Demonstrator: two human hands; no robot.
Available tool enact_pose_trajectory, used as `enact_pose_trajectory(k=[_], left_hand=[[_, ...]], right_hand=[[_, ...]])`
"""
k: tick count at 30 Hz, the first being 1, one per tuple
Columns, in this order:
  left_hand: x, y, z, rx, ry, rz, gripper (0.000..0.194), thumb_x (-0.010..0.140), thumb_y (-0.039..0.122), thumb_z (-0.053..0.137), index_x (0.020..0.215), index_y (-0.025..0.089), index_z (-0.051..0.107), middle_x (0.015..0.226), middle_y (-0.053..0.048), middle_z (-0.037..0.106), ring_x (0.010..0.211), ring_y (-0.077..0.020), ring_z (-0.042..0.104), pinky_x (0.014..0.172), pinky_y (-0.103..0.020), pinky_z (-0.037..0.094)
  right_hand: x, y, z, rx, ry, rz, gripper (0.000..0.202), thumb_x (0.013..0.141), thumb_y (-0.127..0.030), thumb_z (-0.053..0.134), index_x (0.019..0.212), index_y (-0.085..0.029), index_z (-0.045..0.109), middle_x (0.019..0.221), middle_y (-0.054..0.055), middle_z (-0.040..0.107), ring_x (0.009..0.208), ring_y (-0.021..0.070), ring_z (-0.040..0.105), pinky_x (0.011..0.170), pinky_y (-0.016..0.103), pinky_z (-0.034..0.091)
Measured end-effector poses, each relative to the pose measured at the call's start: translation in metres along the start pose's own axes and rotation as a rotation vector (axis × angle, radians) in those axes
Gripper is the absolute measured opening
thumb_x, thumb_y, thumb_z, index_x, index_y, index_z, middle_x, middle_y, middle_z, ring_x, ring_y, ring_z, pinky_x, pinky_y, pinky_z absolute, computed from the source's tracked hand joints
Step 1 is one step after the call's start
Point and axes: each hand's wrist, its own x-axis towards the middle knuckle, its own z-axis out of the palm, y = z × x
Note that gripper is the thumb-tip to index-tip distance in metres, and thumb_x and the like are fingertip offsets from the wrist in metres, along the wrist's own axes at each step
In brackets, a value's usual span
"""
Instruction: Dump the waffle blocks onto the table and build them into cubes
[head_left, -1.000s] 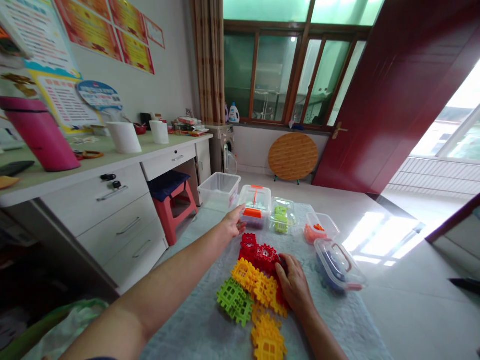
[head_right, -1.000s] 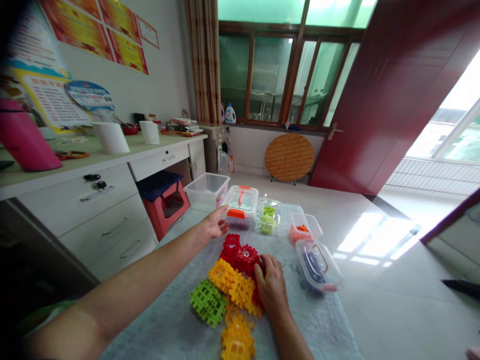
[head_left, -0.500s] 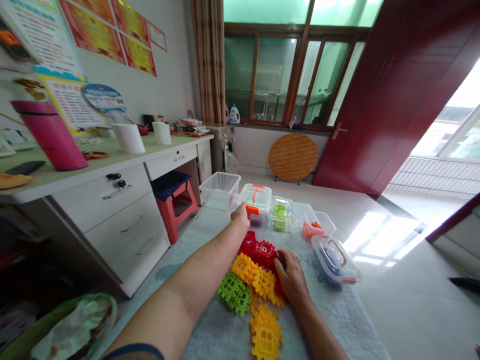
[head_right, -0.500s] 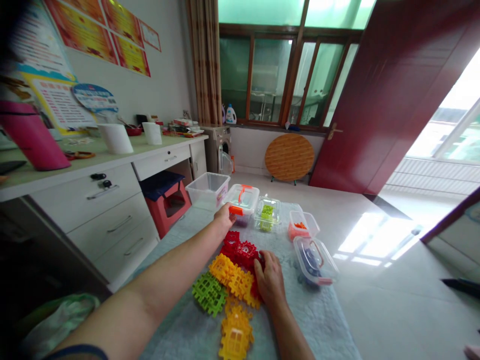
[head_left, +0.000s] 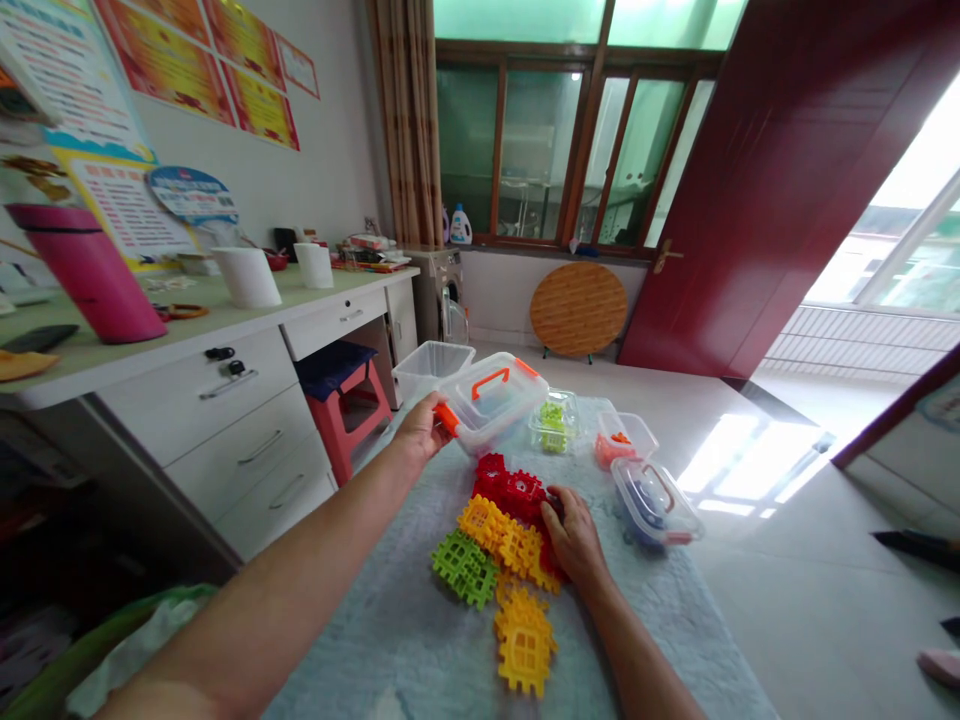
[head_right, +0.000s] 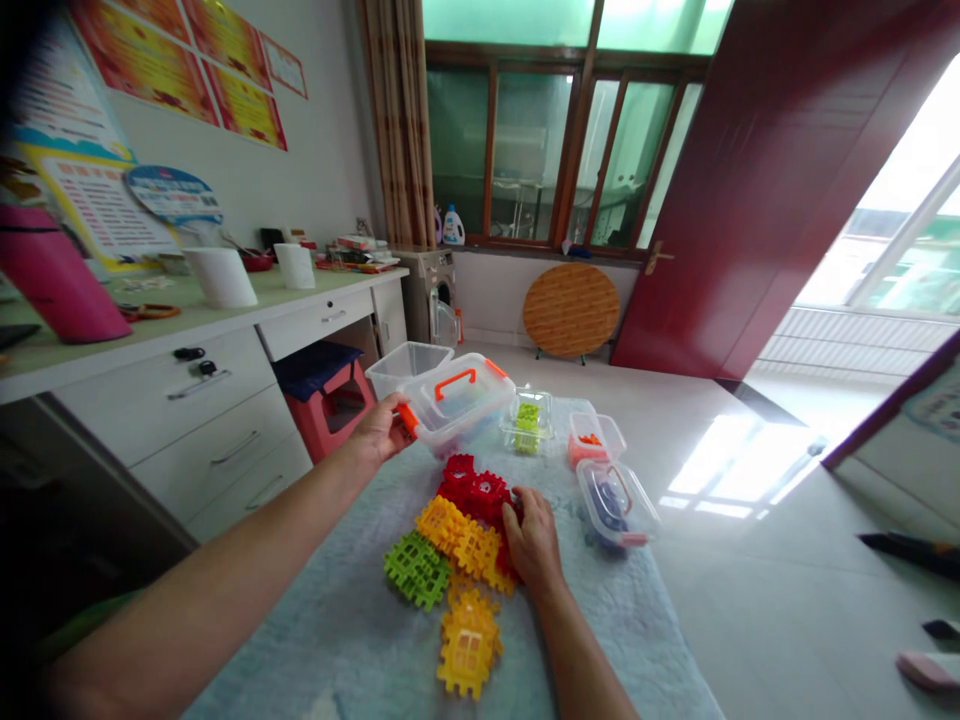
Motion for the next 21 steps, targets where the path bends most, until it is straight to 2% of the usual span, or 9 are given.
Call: enact_pose_trajectory(k=[3,6,9,11,13,17,21], left_hand=[[-0.010,0.015,-0.026,-0.031,-0.132,-0.012,0.008,0.070,0.015,0.061,0.079,0.016,0.060,0.066,-0.004,0.063,0.055,-0.0153,0.061,0.054,-0.027,0.054],[-0.020,0.020,-0.049,0.017,-0.233,-0.012,0.011,0.065,0.015,0.061,0.076,0.015,0.060,0.061,-0.003,0.061,0.054,-0.0164,0.061,0.051,-0.026,0.053],[-0.035,0.017,-0.065,0.127,-0.290,0.070,0.013,0.060,0.015,0.064,0.072,0.015,0.058,0.058,0.000,0.058,0.050,-0.0140,0.058,0.047,-0.023,0.050],[-0.047,0.012,-0.069,0.179,-0.331,0.140,0.017,0.058,0.016,0.068,0.071,0.015,0.057,0.058,0.002,0.057,0.049,-0.0118,0.056,0.047,-0.022,0.048],[-0.059,0.007,-0.070,0.225,-0.365,0.193,0.026,0.056,0.017,0.073,0.075,0.016,0.056,0.062,0.003,0.058,0.051,-0.0115,0.057,0.049,-0.022,0.049],[-0.079,-0.003,-0.066,0.355,-0.399,0.290,0.048,0.048,0.010,0.082,0.089,0.019,0.058,0.071,0.003,0.063,0.061,-0.0158,0.063,0.054,-0.024,0.051],[-0.088,-0.009,-0.063,0.416,-0.411,0.384,0.047,0.051,0.009,0.083,0.090,0.020,0.059,0.081,0.000,0.064,0.073,-0.0172,0.064,0.059,-0.022,0.051]], right_hand=[[0.002,-0.001,-0.004,0.070,0.042,0.040,0.035,0.085,-0.043,0.049,0.102,-0.018,0.067,0.103,0.010,0.070,0.101,0.0249,0.062,0.094,0.040,0.046],[0.005,-0.005,-0.012,0.185,0.116,0.071,0.040,0.086,-0.048,0.046,0.102,-0.017,0.067,0.107,0.011,0.069,0.104,0.0250,0.061,0.095,0.041,0.045],[0.005,-0.017,-0.020,0.383,0.105,0.085,0.043,0.088,-0.052,0.044,0.105,-0.018,0.065,0.104,0.008,0.069,0.091,0.0211,0.062,0.084,0.036,0.049],[0.005,-0.028,-0.025,0.516,0.045,0.107,0.046,0.088,-0.055,0.044,0.108,-0.019,0.063,0.091,0.004,0.069,0.074,0.0172,0.061,0.070,0.031,0.050],[0.005,-0.039,-0.028,0.596,-0.015,0.128,0.048,0.086,-0.057,0.046,0.110,-0.019,0.062,0.079,0.001,0.066,0.064,0.0156,0.057,0.061,0.028,0.047],[0.006,-0.053,-0.032,0.654,-0.035,0.145,0.042,0.081,-0.056,0.056,0.102,-0.020,0.064,0.081,0.001,0.067,0.067,0.0163,0.057,0.058,0.025,0.045],[0.008,-0.055,-0.038,0.702,-0.068,0.238,0.037,0.079,-0.054,0.060,0.095,-0.021,0.063,0.075,0.000,0.064,0.062,0.0157,0.054,0.053,0.024,0.042]])
